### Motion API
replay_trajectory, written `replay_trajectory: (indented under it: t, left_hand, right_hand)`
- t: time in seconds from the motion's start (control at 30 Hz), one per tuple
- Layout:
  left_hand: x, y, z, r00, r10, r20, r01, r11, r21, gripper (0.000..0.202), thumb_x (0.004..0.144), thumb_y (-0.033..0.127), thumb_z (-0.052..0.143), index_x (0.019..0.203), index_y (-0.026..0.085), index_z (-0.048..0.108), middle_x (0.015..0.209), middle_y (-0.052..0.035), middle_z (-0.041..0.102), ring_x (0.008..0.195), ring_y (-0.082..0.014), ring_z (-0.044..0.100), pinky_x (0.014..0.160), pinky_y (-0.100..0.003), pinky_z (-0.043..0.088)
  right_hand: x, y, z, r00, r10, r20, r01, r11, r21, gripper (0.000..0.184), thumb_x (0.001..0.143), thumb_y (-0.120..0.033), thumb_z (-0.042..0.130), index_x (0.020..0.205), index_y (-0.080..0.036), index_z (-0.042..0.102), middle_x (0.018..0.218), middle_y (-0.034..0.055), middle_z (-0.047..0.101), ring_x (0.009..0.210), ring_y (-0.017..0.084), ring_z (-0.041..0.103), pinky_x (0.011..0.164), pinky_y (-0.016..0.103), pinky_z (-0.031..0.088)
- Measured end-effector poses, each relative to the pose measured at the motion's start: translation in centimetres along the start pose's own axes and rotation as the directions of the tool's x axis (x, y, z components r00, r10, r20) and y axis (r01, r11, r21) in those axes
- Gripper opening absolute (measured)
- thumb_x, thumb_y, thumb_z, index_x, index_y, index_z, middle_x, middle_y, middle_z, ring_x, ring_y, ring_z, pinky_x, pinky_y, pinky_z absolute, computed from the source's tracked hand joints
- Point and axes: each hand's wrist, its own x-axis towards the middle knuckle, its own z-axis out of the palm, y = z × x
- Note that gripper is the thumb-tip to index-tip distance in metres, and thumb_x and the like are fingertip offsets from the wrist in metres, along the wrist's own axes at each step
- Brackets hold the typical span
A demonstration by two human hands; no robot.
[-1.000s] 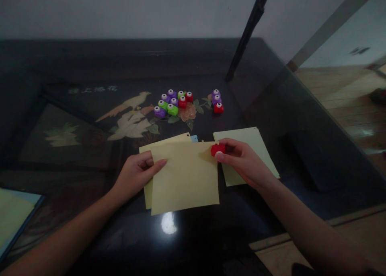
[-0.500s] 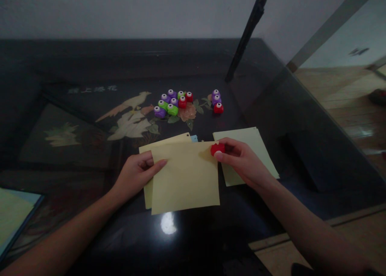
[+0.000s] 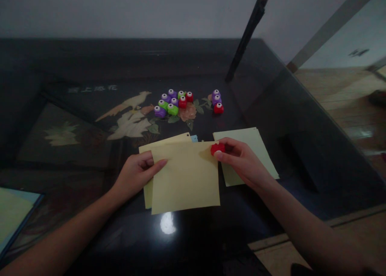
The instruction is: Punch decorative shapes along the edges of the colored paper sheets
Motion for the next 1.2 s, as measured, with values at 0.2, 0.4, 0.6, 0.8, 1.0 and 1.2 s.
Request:
replay_trajectory:
  t: [0.2, 0.4, 0.6, 0.8, 1.0, 1.2]
  left_hand:
    - [0.07, 0.35, 0.06, 0.999, 0.033, -0.008, -0.033, 0.999, 0.012, 0.024, 0.075, 0.038, 0.065, 0.064, 0.017, 0.062, 0.049, 0.0025, 0.06, 0.044, -0.0123, 0.056, 0.039, -0.019, 0.043]
    - [0.1, 0.7, 0.07, 1.0, 0.026, -0.001, -0.026, 1.0, 0.001, 0.022, 0.075, 0.038, 0.065, 0.068, 0.017, 0.064, 0.052, 0.0013, 0.063, 0.047, -0.0141, 0.059, 0.042, -0.021, 0.046]
    - [0.07, 0.36, 0.09, 0.999, 0.031, -0.028, -0.031, 0.999, 0.022, 0.027, 0.073, 0.038, 0.066, 0.057, 0.018, 0.057, 0.048, 0.0026, 0.059, 0.044, -0.0126, 0.055, 0.038, -0.019, 0.042]
    - [0.0, 0.13, 0.02, 0.999, 0.036, -0.019, -0.035, 0.998, 0.044, 0.025, 0.075, 0.038, 0.065, 0.063, 0.017, 0.061, 0.048, 0.003, 0.057, 0.043, -0.0125, 0.054, 0.039, -0.02, 0.043]
    - [0.02, 0.25, -0.04, 0.996, 0.069, -0.053, -0.064, 0.994, 0.085, 0.023, 0.074, 0.038, 0.066, 0.062, 0.018, 0.062, 0.047, 0.0029, 0.058, 0.042, -0.0124, 0.054, 0.038, -0.02, 0.043]
    - [-0.02, 0.24, 0.0, 0.997, 0.062, -0.049, -0.058, 0.995, 0.075, 0.026, 0.075, 0.041, 0.066, 0.064, 0.018, 0.064, 0.049, 0.0019, 0.06, 0.045, -0.0143, 0.058, 0.039, -0.021, 0.045]
  right_hand:
    - [-0.05, -0.09, -0.04, 1.0, -0.003, 0.007, 0.003, 1.0, -0.015, 0.02, 0.065, -0.027, 0.078, 0.08, -0.021, 0.066, 0.078, -0.0009, 0.066, 0.075, 0.015, 0.059, 0.078, 0.032, 0.045]
    - [0.02, 0.04, -0.03, 1.0, -0.007, -0.006, 0.007, 1.0, -0.021, 0.021, 0.064, -0.028, 0.078, 0.08, -0.021, 0.066, 0.08, -0.0002, 0.067, 0.076, 0.015, 0.059, 0.079, 0.033, 0.046]
    - [0.13, 0.38, 0.0, 0.999, -0.029, -0.036, 0.028, 1.0, -0.01, 0.024, 0.061, -0.029, 0.08, 0.081, -0.022, 0.068, 0.08, 0.0, 0.068, 0.076, 0.015, 0.059, 0.076, 0.033, 0.047]
    - [0.22, 0.5, 0.1, 0.999, -0.025, -0.045, 0.026, 1.0, 0.014, 0.023, 0.061, -0.027, 0.08, 0.08, -0.022, 0.068, 0.079, -0.0008, 0.067, 0.074, 0.014, 0.059, 0.076, 0.032, 0.046]
    - [0.31, 0.7, 0.02, 0.998, -0.054, -0.039, 0.054, 0.999, -0.009, 0.025, 0.061, -0.029, 0.08, 0.082, -0.023, 0.067, 0.079, -0.0004, 0.067, 0.076, 0.016, 0.06, 0.076, 0.033, 0.047]
    - [0.34, 0.66, 0.06, 0.997, -0.065, -0.03, 0.065, 0.998, -0.005, 0.026, 0.062, -0.031, 0.08, 0.084, -0.024, 0.067, 0.084, 0.0002, 0.068, 0.08, 0.017, 0.061, 0.081, 0.035, 0.048]
